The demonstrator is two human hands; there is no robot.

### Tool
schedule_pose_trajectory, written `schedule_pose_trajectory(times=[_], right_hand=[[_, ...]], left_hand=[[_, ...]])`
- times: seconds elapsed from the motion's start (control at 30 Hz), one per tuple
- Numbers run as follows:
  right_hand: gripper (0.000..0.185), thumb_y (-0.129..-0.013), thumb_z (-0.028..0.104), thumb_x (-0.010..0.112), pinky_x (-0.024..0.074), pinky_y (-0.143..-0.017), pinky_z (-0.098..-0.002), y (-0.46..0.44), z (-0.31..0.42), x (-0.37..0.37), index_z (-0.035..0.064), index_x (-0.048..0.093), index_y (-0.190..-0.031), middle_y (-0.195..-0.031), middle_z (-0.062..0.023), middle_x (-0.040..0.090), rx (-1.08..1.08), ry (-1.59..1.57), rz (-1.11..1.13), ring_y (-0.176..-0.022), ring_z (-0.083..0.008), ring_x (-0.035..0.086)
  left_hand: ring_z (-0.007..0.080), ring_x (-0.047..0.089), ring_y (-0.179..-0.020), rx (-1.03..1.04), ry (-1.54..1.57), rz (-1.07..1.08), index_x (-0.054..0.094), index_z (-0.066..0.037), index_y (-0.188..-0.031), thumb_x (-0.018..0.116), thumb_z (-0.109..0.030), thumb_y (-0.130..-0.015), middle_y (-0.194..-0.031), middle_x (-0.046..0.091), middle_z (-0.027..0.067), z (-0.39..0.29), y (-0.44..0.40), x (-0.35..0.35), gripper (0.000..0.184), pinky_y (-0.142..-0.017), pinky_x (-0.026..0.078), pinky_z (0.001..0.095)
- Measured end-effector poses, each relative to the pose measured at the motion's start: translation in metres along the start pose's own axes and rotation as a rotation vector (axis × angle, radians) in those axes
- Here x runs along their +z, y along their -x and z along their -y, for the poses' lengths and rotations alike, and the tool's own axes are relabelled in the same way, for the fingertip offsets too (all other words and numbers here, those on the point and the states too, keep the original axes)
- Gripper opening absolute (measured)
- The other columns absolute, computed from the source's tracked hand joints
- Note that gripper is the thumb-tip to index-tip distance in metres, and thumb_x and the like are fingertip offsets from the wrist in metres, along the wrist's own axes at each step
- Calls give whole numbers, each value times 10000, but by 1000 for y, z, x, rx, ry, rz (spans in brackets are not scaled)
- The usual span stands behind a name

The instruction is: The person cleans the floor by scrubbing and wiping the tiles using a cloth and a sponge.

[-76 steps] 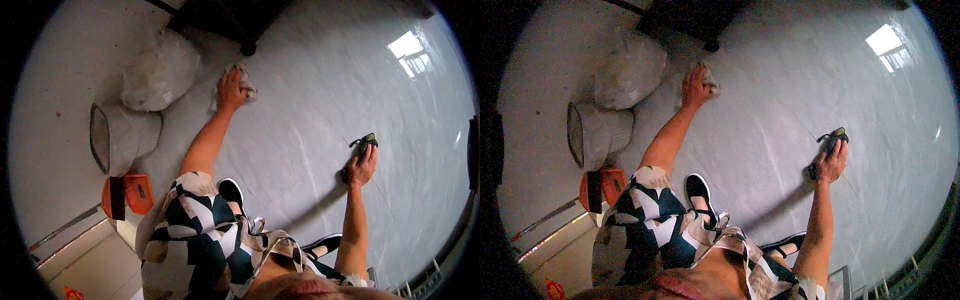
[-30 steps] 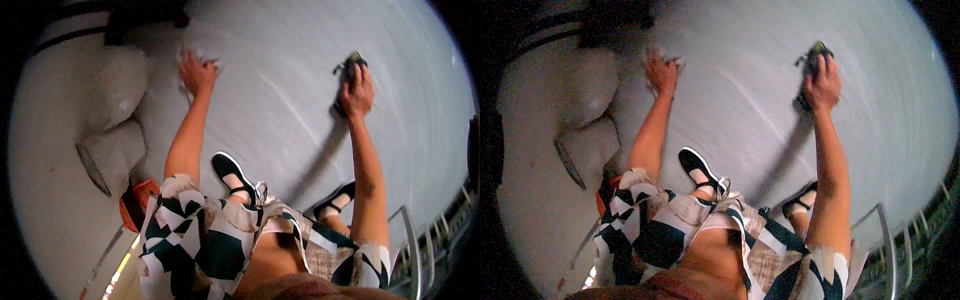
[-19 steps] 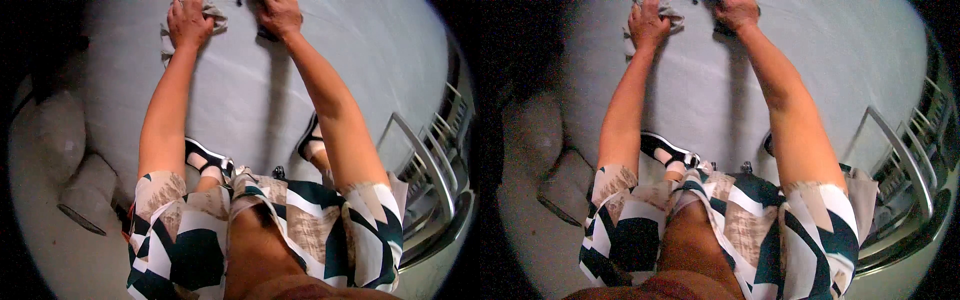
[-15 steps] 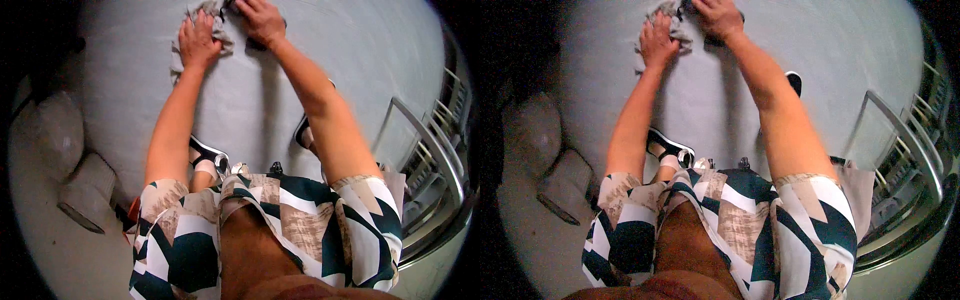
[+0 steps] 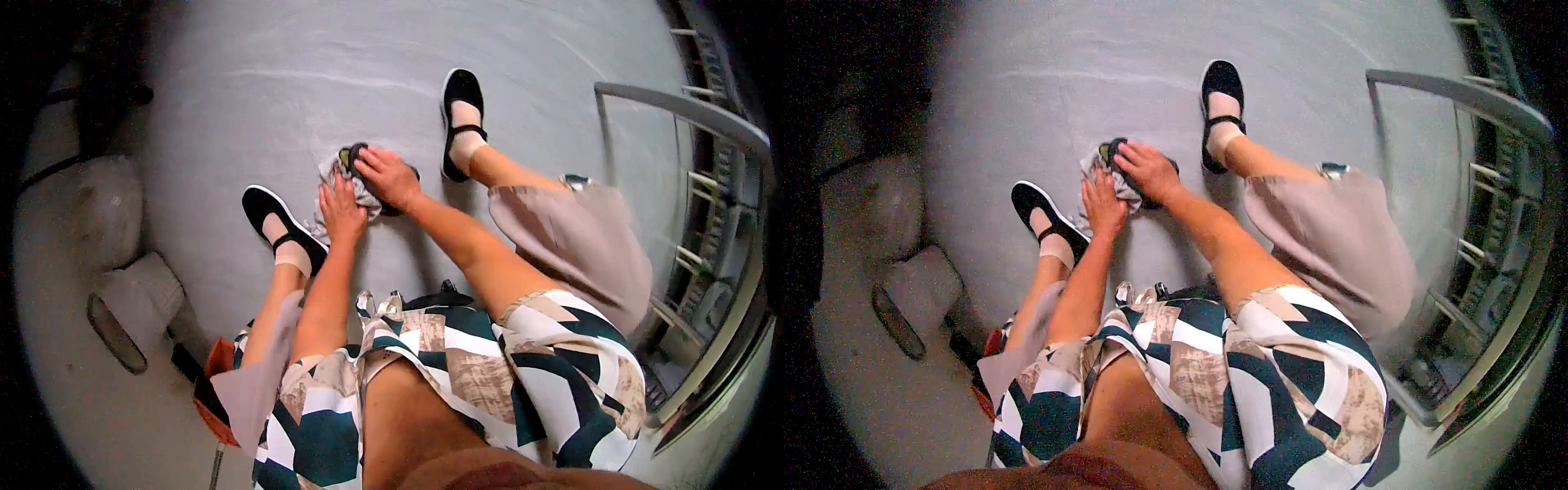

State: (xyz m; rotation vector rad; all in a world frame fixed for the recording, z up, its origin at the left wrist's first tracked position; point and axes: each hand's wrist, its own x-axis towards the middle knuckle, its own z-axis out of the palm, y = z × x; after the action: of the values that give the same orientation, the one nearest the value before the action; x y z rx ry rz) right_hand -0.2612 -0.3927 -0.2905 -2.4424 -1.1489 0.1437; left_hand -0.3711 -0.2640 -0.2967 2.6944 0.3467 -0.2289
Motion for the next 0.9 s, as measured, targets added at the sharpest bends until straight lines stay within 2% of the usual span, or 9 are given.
schedule_pose_trajectory(times=[0.17,0.27,0.33,0.43,0.47,0.67,0.73,0.83,0.9], right_hand=[[437,-737,140,596,435,-912,-415,29,5,21,177,565,-1171,-1283,-69,516,66,-25,111,-1182,-275,493],[419,-734,168,600,451,-875,-424,1,6,42,181,588,-1152,-1226,-75,561,264,-143,483,-1119,-288,533],[387,-756,189,585,453,-868,-425,-32,10,38,142,598,-1140,-1140,-111,609,543,-412,540,-1059,-313,565],[312,-779,222,526,477,-830,-447,-77,-17,60,165,622,-1069,-1012,-149,647,522,-542,290,-962,-354,602],[319,-774,226,525,484,-813,-443,-93,-32,60,166,621,-1072,-985,-157,652,474,-570,246,-932,-357,612],[341,-775,278,529,496,-747,-430,-231,-65,-81,87,620,-1043,-915,-170,660,211,-398,68,-834,-320,634],[383,-790,288,544,492,-774,-398,-256,-69,-152,116,587,-1130,-960,-147,661,148,-340,99,-879,-295,631],[361,-790,280,555,488,-739,-404,-273,-93,-227,113,587,-1108,-905,-130,663,57,-185,-59,-840,-286,630],[338,-798,266,537,483,-747,-409,-255,-104,-265,114,591,-1096,-888,-136,658,160,-96,-113,-842,-305,624]], left_hand=[[420,310,-1276,66,170,60,438,-39,-1242,605,-28,-672,-1428,323,154,23,24,45,594,-1095,210,494],[376,427,-1197,86,196,-21,535,-64,-1156,564,22,-675,-1298,486,163,54,18,71,490,-991,357,436],[350,538,-1081,-8,310,113,551,-56,-1165,548,-1,-703,-1175,580,169,72,-3,59,466,-921,420,397],[341,604,-973,-344,478,170,555,-27,-1177,496,-28,-743,-1062,632,195,82,-29,50,438,-864,456,390],[340,612,-960,-339,515,166,549,-25,-1184,485,-30,-738,-1048,638,192,82,-34,46,450,-853,461,390],[305,632,-942,-151,479,177,545,-53,-1204,512,-94,-753,-1030,654,176,119,-87,38,454,-831,477,373],[324,628,-940,-60,525,153,557,-62,-1188,556,-143,-772,-1016,654,177,137,-104,50,424,-822,476,380],[336,619,-949,130,525,51,576,-61,-1153,582,-139,-768,-1032,646,172,168,-142,84,393,-811,477,391],[335,615,-961,24,428,185,575,-68,-1156,588,-120,-760,-1058,637,172,151,-141,60,400,-815,475,391]])
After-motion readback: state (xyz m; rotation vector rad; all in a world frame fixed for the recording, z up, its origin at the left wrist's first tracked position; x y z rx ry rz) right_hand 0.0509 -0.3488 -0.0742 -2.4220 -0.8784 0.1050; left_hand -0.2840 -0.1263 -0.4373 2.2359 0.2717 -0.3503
